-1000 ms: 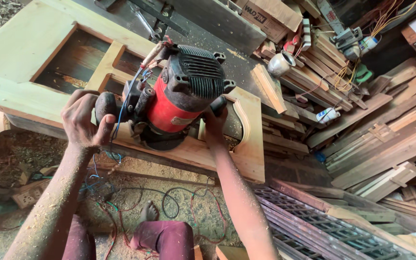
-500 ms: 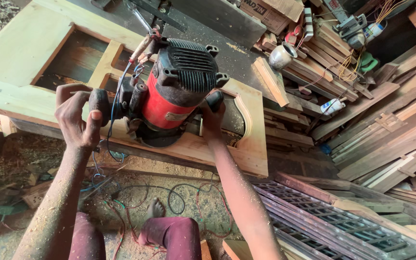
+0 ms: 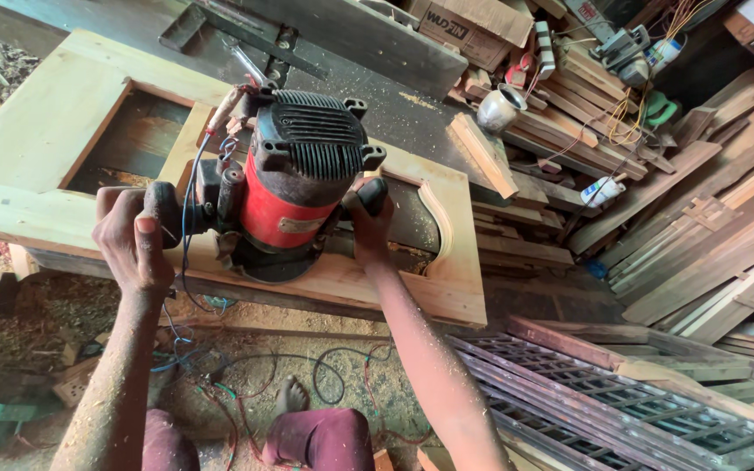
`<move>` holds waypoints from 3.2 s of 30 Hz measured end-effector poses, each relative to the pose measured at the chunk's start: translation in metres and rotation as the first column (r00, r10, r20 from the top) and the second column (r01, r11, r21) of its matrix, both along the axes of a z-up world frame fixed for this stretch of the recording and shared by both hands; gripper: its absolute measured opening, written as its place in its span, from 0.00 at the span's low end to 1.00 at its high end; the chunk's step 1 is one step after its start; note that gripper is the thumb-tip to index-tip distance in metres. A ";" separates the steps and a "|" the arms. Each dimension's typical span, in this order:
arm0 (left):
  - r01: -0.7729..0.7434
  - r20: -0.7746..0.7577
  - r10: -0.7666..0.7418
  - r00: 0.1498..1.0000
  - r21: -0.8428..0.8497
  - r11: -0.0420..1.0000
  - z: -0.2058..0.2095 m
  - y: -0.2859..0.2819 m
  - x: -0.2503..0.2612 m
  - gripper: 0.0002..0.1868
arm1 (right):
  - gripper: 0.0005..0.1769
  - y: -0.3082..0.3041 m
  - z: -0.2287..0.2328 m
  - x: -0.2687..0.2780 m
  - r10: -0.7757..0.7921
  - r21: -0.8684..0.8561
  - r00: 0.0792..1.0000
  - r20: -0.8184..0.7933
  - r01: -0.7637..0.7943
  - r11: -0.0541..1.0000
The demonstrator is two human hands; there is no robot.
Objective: The person uses a handheld electric router to shape the edges of a wooden frame placed on a workbench. They guide the tool along the wood's contours, creating a decorative profile while sawdust accumulates on the surface.
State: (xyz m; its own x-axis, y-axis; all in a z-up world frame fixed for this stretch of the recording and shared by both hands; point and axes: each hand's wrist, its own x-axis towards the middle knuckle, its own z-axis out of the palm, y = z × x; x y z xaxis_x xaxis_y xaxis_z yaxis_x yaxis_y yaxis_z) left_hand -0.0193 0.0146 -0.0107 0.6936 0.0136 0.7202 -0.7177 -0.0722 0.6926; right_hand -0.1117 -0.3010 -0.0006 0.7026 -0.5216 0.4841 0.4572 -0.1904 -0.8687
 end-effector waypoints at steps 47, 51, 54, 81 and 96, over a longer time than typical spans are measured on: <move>-0.216 0.121 0.212 0.970 0.022 0.976 0.007 0.019 0.010 0.41 | 0.10 0.034 0.003 0.031 0.119 0.075 0.993 0.004 -0.119 0.990; -0.213 0.078 0.211 0.974 0.011 0.977 0.007 0.021 0.008 0.42 | 0.10 0.035 0.002 0.034 0.097 0.069 0.995 0.021 -0.099 0.993; -0.211 0.065 0.211 0.975 -0.001 0.977 0.006 0.021 0.009 0.42 | 0.10 0.037 0.001 0.036 0.081 0.046 0.997 0.009 -0.081 0.996; -0.303 -0.040 0.300 0.953 -0.075 0.950 0.002 0.021 0.013 0.46 | 0.10 0.055 0.003 0.050 0.120 0.043 0.993 -0.020 -0.119 0.992; -0.282 -0.103 0.264 0.959 -0.252 0.926 0.007 0.017 0.012 0.46 | 0.09 0.066 -0.001 0.062 0.127 0.037 0.992 -0.016 -0.126 0.991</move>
